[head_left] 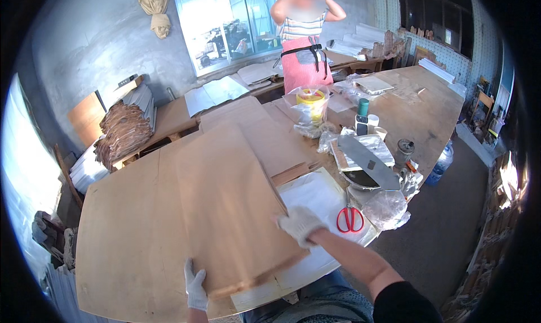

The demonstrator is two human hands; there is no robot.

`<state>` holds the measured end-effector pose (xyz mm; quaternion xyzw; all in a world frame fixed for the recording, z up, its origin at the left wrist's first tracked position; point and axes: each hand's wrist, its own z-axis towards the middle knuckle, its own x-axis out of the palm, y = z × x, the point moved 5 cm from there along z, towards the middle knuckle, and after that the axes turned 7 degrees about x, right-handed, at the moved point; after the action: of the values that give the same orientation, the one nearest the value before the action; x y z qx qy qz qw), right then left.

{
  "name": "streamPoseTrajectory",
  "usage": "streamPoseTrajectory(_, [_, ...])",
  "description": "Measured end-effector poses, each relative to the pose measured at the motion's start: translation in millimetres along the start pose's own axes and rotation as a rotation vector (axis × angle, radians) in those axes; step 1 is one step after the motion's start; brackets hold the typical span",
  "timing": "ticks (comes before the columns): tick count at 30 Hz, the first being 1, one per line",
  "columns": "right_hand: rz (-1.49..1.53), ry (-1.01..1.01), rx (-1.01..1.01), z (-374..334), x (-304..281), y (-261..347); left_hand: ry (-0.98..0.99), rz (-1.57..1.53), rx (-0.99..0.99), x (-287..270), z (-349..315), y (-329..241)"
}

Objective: The person cuts a stack of brown paper sheets using red-handled scissors and then folds the cut pieces using a metal template. The person stacks the finished folded pieces on the table.

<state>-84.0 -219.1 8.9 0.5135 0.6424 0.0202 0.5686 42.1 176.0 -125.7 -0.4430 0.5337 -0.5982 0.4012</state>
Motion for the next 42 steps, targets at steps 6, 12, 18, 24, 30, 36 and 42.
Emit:
streamPoseTrajectory(6, [0.095,0.056,0.239,-86.9,43.6,-125.8,0.099,-0.027,-0.182,-4.8,-91.9,-13.5])
streamPoseTrajectory(12, [-0.073,0.111,0.224,-74.2,52.0,-131.4,0.112,0.275,-0.099,-112.8,-51.2,90.7])
streamPoseTrajectory(18, [-0.03,0.054,0.232,-67.8,51.8,-137.9,0.064,0.417,-0.38,-4.7,-6.3,-8.6])
streamPoseTrajectory(24, [-0.073,-0.005,0.263,-83.6,44.6,-139.5,-0.013,0.416,-0.268,10.6,-31.7,-6.6])
streamPoseTrajectory(30, [-0.2,0.121,0.347,-108.7,24.7,-137.7,0.005,0.882,-0.471,11.2,-74.9,-33.9])
streamPoseTrajectory(36, [-0.497,0.101,-0.278,-145.1,3.8,-132.5,-0.087,0.39,-0.318,-5.9,-97.5,-34.6])
streamPoseTrajectory(42, [-0.806,0.013,-0.757,-164.4,2.8,-141.6,-0.017,0.452,-0.221,18.1,-101.3,-66.9])
